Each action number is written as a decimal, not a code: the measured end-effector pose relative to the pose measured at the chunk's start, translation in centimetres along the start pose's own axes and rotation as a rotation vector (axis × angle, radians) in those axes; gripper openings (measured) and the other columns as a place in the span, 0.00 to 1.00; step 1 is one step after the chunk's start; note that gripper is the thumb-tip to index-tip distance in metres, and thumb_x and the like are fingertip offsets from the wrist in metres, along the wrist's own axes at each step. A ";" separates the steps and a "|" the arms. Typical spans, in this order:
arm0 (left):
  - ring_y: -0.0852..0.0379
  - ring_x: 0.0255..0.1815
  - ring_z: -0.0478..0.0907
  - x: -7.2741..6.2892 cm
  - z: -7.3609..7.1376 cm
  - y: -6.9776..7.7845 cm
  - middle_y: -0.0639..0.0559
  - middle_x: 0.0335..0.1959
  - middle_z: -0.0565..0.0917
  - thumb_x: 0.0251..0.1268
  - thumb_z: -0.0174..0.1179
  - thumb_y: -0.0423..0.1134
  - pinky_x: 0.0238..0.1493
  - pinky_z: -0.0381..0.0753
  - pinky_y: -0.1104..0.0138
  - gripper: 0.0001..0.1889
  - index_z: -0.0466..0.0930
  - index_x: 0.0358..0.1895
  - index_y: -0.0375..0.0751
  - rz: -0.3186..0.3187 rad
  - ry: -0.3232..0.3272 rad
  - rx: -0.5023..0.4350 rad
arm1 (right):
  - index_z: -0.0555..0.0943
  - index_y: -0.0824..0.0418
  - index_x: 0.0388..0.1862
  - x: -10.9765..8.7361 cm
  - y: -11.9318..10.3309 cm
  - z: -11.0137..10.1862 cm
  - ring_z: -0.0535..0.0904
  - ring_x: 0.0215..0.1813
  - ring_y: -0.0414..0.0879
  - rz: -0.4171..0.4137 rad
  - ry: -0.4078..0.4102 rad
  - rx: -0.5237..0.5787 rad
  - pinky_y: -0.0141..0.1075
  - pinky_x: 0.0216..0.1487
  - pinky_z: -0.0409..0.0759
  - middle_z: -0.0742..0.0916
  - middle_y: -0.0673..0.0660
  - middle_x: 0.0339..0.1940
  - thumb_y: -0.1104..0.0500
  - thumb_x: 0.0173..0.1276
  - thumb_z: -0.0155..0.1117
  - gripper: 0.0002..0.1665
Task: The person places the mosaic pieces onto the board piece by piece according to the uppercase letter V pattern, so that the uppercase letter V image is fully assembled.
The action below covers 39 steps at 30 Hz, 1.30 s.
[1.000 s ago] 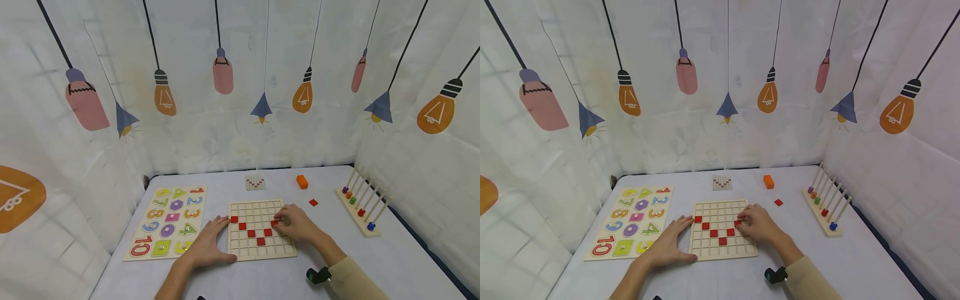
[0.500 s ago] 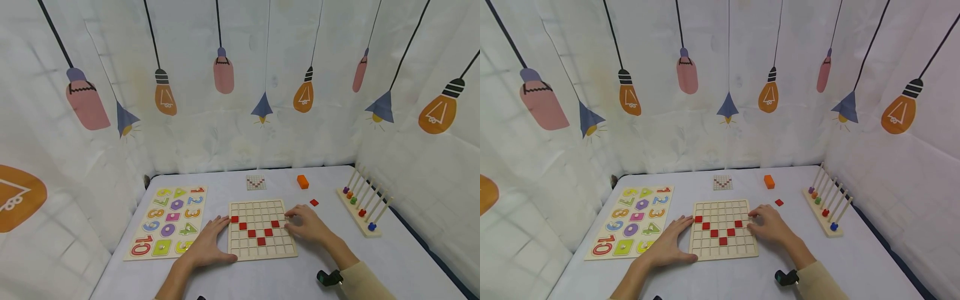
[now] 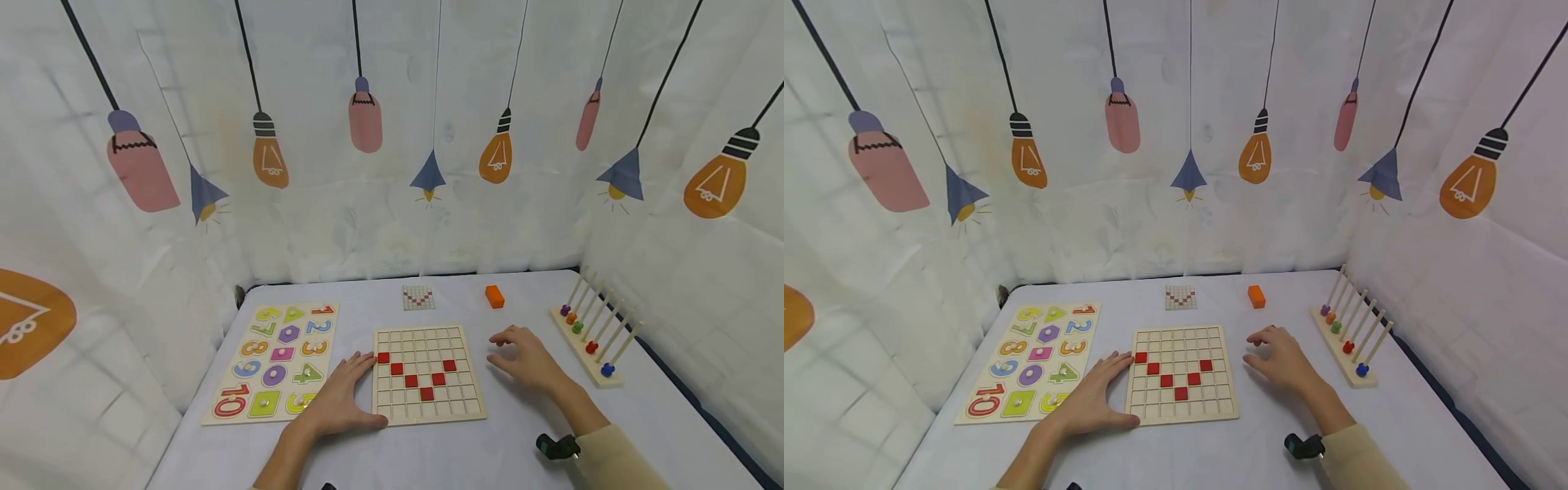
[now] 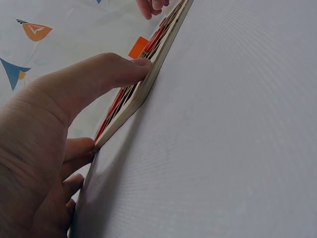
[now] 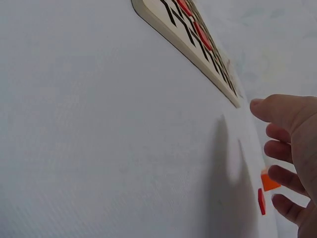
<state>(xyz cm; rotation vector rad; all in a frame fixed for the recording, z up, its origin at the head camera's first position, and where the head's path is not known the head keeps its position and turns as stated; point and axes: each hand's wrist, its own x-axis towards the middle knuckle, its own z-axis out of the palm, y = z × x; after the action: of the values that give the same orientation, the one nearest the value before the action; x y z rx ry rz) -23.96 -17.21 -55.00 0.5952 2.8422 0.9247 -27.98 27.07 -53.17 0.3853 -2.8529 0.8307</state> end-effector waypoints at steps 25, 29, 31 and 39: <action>0.45 0.95 0.51 0.1 0.1 -0.1 0.58 0.90 0.65 0.41 0.81 0.78 0.95 0.50 0.40 0.68 0.65 0.88 0.53 -0.015 -0.004 -0.011 | 0.89 0.54 0.62 2.7 5.4 -2.1 0.82 0.63 0.59 0.117 -0.026 -0.038 0.59 0.66 0.90 0.87 0.59 0.63 0.50 0.76 0.78 0.20; 0.45 0.95 0.51 0.1 0.1 -0.1 0.58 0.90 0.65 0.41 0.81 0.78 0.95 0.51 0.40 0.68 0.65 0.88 0.53 -0.015 -0.005 -0.013 | 0.87 0.58 0.65 3.1 6.1 -2.4 0.81 0.64 0.61 0.118 -0.033 -0.015 0.57 0.64 0.91 0.86 0.62 0.64 0.51 0.76 0.77 0.24; 0.45 0.95 0.51 0.1 0.1 -0.1 0.58 0.90 0.65 0.41 0.81 0.78 0.95 0.51 0.40 0.68 0.65 0.88 0.53 -0.014 -0.006 -0.013 | 0.87 0.59 0.66 3.3 6.3 -2.5 0.81 0.64 0.62 0.116 -0.040 -0.004 0.57 0.63 0.92 0.86 0.63 0.64 0.52 0.76 0.77 0.24; 0.46 0.95 0.52 0.1 0.3 -0.2 0.58 0.90 0.65 0.41 0.81 0.78 0.95 0.51 0.42 0.68 0.66 0.88 0.53 0.002 0.005 -0.013 | 0.86 0.59 0.69 3.8 6.4 -2.7 0.80 0.66 0.62 0.145 -0.076 -0.001 0.62 0.70 0.87 0.86 0.63 0.65 0.51 0.77 0.77 0.26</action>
<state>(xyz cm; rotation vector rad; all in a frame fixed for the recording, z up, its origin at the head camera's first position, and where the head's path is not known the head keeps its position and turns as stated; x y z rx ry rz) -24.06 -17.16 -55.30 0.5952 2.8386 0.9455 -33.21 32.99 -53.36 0.2164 -2.9808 0.8568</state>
